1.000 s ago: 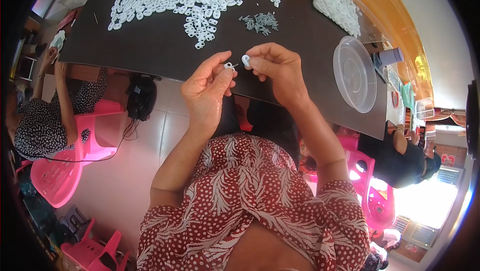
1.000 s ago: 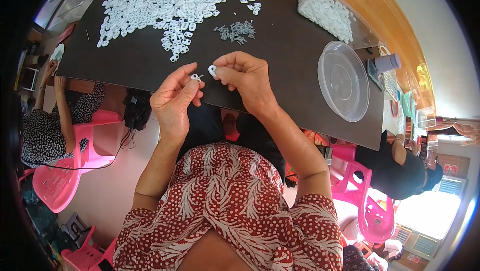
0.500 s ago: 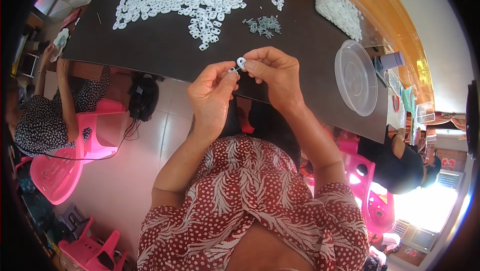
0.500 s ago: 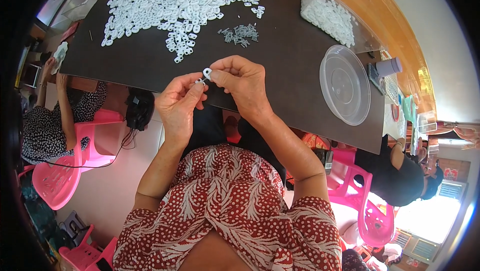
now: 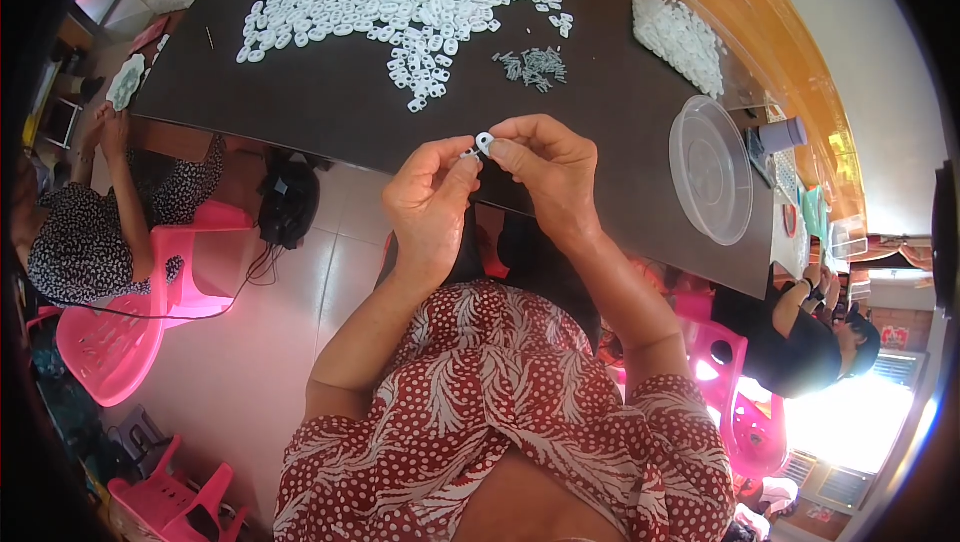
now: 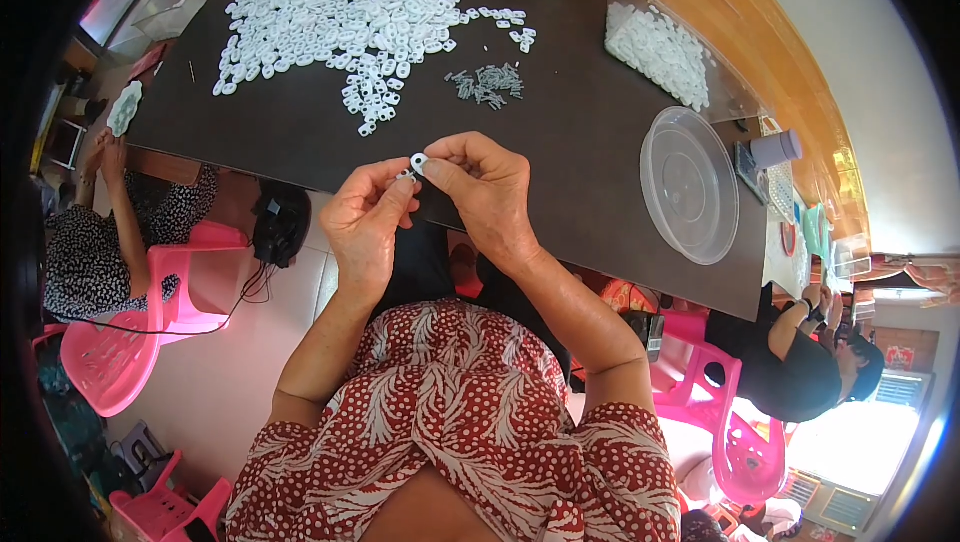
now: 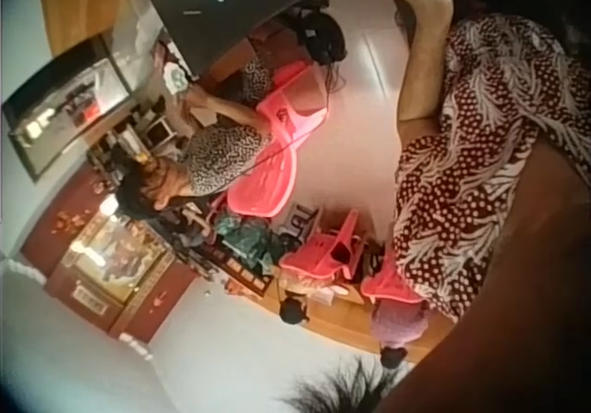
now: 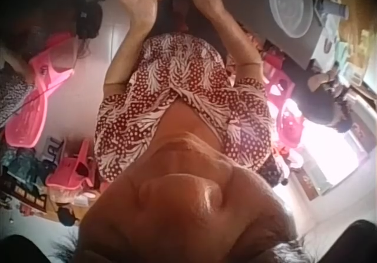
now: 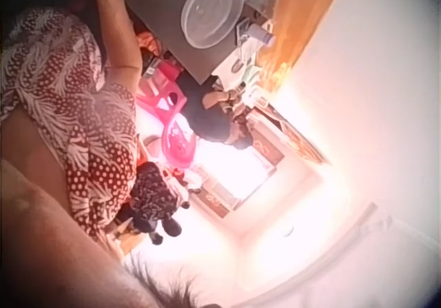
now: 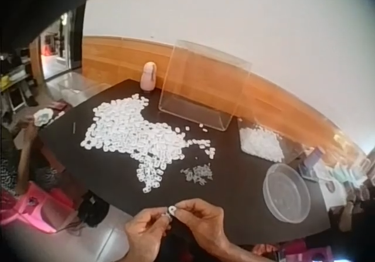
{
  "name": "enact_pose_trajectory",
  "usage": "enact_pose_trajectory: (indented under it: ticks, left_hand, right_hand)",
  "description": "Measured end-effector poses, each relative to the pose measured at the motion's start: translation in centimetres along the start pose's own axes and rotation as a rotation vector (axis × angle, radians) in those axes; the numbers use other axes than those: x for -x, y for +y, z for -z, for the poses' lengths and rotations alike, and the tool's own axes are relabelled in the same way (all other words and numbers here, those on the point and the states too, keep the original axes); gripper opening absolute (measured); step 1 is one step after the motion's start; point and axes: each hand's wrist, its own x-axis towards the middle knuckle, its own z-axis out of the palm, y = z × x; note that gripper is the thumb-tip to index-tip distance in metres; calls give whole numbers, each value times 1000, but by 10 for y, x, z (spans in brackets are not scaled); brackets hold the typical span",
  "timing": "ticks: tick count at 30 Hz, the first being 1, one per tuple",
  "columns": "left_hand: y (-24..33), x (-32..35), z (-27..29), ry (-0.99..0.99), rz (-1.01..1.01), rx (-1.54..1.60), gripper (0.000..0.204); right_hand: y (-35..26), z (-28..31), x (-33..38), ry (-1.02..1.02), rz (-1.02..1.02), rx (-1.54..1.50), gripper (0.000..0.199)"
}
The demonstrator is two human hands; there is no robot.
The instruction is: Assembling small plastic components by manually inserting metal pins.
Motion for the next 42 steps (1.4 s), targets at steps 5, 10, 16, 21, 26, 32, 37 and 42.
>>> enact_pose_trajectory:
  ticks: [5, 10, 16, 21, 26, 32, 37, 42]
  left_hand:
    - [0, 0, 1, -33, 58, 50, 17]
    - [-3, 0, -1, -18, 2, 21, 20]
    - [0, -1, -4, -54, -56, -21, 24]
    - [0, -1, -4, -77, -8, 79, 23]
    - [3, -5, -4, -91, 20, 103, 22]
    - [10, -8, -6, -24, 116, 187, 19]
    - [12, -5, -9, -110, 87, 237, 20]
    - [2, -5, -1, -165, 2, 182, 23]
  right_hand:
    - [5, 1, 0, 1, 56, 22, 7]
    - [6, -1, 2, 5, 105, 29, 7]
    - [7, -1, 4, 12, 136, 87, 6]
    - [8, 1, 5, -40, 137, 43, 6]
    - [13, 3, 5, -35, 267, 197, 12]
    - [10, -1, 7, -22, 459, 441, 25]
    - [12, 2, 7, 28, 452, 426, 26]
    - [14, 2, 8, 30, 416, 321, 27]
